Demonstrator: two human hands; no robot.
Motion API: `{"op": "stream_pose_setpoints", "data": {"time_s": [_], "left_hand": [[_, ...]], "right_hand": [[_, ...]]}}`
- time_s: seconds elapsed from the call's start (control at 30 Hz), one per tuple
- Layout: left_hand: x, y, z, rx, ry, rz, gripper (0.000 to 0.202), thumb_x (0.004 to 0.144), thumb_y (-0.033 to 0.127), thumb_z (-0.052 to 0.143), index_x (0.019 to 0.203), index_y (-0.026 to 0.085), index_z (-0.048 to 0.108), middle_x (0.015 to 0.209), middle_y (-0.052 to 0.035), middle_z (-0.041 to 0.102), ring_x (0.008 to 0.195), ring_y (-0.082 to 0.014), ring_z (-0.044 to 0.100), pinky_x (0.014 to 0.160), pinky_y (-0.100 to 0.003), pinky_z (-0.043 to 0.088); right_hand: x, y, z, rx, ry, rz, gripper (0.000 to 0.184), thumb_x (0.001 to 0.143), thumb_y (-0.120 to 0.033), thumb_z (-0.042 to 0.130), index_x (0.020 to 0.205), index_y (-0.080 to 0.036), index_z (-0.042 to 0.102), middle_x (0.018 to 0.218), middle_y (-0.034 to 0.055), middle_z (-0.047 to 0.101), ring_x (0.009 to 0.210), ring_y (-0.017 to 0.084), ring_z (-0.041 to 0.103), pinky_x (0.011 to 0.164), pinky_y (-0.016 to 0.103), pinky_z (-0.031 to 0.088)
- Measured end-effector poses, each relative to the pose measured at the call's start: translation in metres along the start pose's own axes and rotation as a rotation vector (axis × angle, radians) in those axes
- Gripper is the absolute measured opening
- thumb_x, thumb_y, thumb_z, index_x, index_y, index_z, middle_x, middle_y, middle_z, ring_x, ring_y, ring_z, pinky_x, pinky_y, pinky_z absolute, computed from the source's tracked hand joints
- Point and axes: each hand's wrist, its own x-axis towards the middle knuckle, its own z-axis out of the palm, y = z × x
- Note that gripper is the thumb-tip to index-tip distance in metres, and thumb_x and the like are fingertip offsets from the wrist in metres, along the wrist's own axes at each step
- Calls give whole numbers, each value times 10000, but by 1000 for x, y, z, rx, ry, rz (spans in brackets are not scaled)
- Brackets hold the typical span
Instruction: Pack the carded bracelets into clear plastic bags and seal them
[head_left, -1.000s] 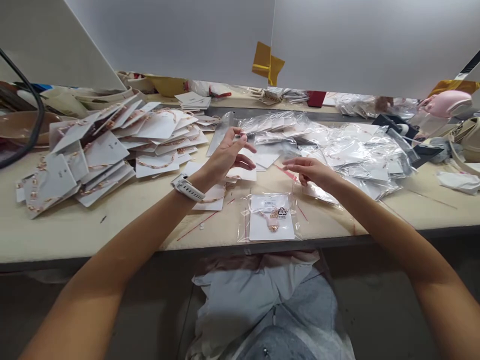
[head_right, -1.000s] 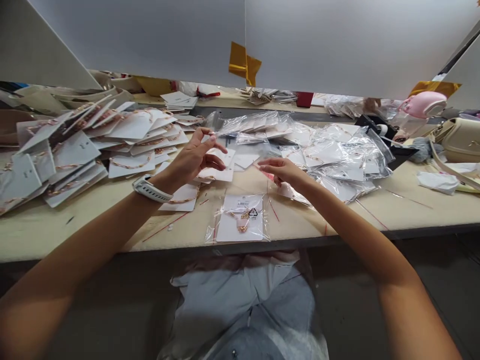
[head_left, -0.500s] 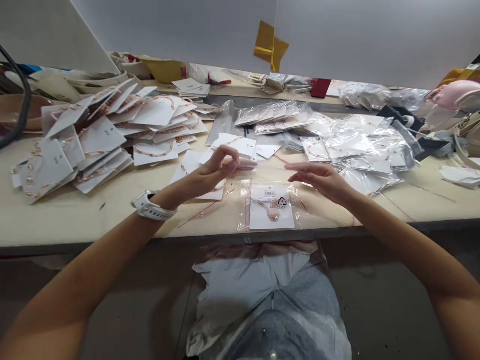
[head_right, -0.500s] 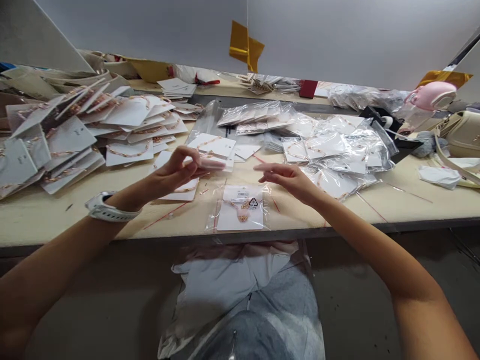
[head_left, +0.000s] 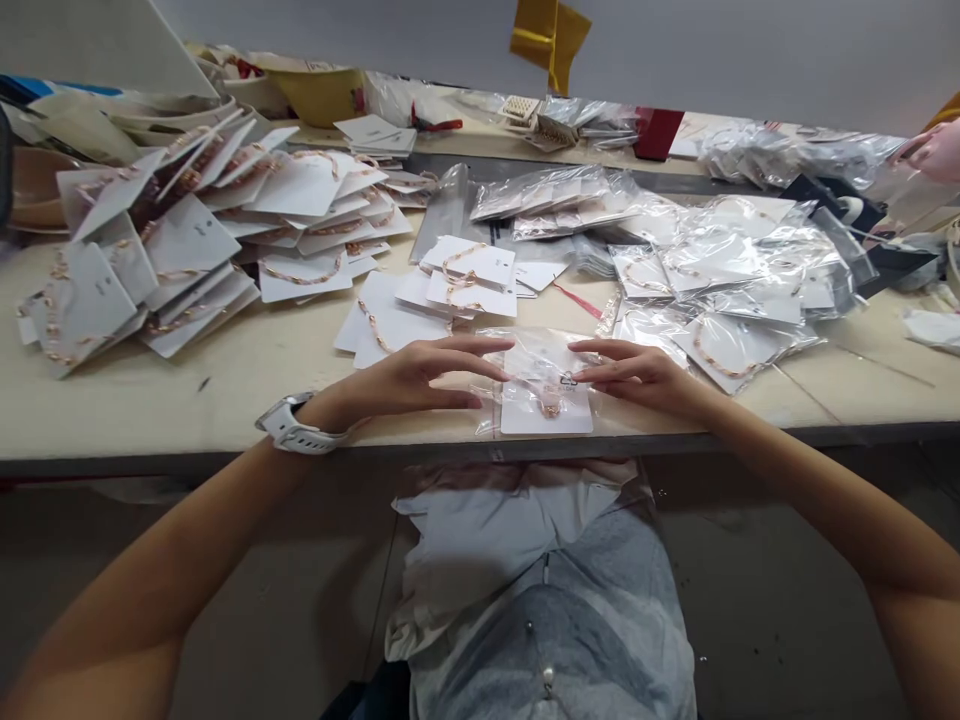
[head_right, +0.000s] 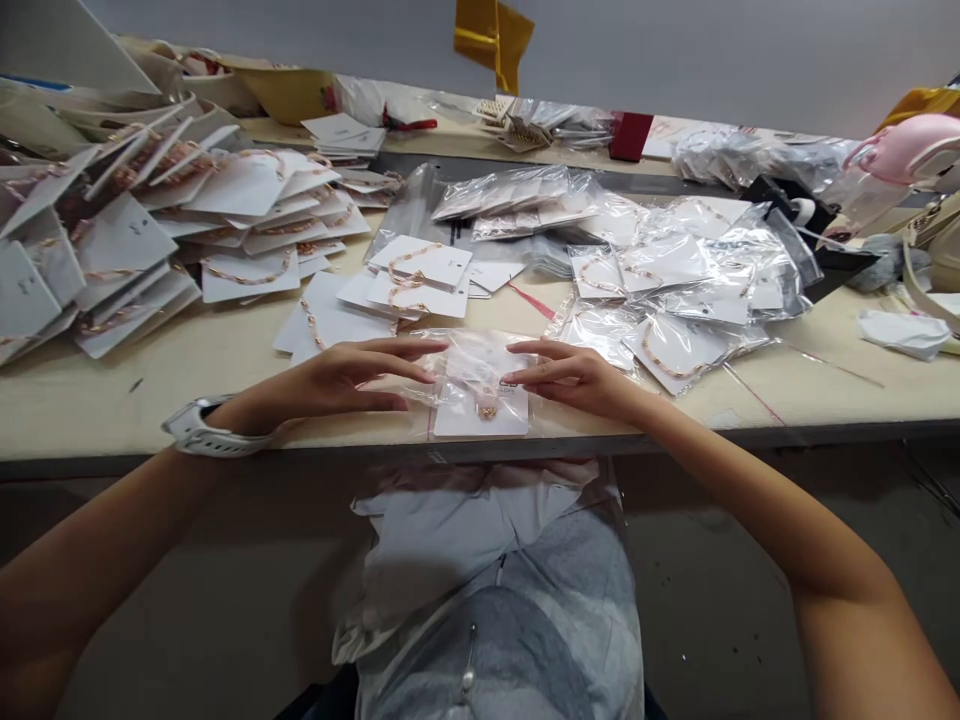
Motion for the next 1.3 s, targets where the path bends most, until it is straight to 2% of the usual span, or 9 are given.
{"op": "stream_pose_setpoints", "data": {"time_s": [0.1,0.23,0.37,0.57,0.7,0.83,1.0,1.17,1.3], "left_hand": [[0,5,3,-49,38,-61,130,815,374,697,879,291,773,1347,-46,594,1290,-263,523,1113,-414,410],[-2,11,10,-200,115,-133,188,818,442,692,814,261,742,1265,-55,652,1267,-244,546,1091,-425,438],[0,12,20,-445,239,-193,243,826,466,686,817,229,638,1250,-43,636,1081,-177,661,1011,-344,515],[5,10,25,-550,242,-169,360,763,539,722,784,216,563,1218,-26,589,1102,-190,626,940,-324,569],[6,11,24,-617,199,-213,351,782,556,697,803,239,546,1318,6,555,1153,-223,614,1005,-393,538],[5,12,23,-703,214,-220,357,788,547,696,820,240,516,1304,19,563,1089,-228,656,1019,-453,516],[-2,19,18,-433,249,-189,316,789,541,691,786,236,608,1237,-30,612,1183,-229,589,1000,-373,515],[-7,24,13,-220,192,-137,130,790,367,714,747,244,713,1047,-70,689,1128,-218,614,1010,-332,491],[-9,16,10,-120,125,-49,93,834,293,668,800,267,752,1118,-56,692,1148,-198,614,1032,-300,471]], "right_hand": [[0,-3,-2,51,-14,26,252,929,-353,553,1105,-290,722,1318,46,603,1219,188,569,1024,354,478],[0,-3,-2,82,-11,73,269,937,-382,538,1088,-257,722,1270,68,630,1192,190,584,1027,365,478],[-1,-2,4,-11,1,10,390,918,-339,578,1302,-273,585,1344,77,563,1257,197,527,1055,382,458],[0,-6,9,-300,-71,-7,336,971,-330,468,1273,-339,613,1423,51,485,1272,235,503,1071,467,427],[2,-4,5,-169,-59,37,365,992,-393,403,1288,-329,606,1415,55,492,1279,221,502,1059,410,443],[2,-2,2,-70,21,44,411,991,-477,370,1296,-324,598,1397,58,507,1290,216,494,1065,397,439],[-5,-11,4,-207,22,-16,348,994,-362,396,1254,-330,626,1399,41,511,1290,201,494,1077,388,436],[-14,-16,10,-300,10,-142,356,991,-247,386,1251,-310,620,1295,26,611,1215,162,565,1183,437,307],[-15,-11,12,-297,1,-231,328,982,-225,421,1198,-307,654,1278,27,626,1226,158,563,1203,446,261]]}}
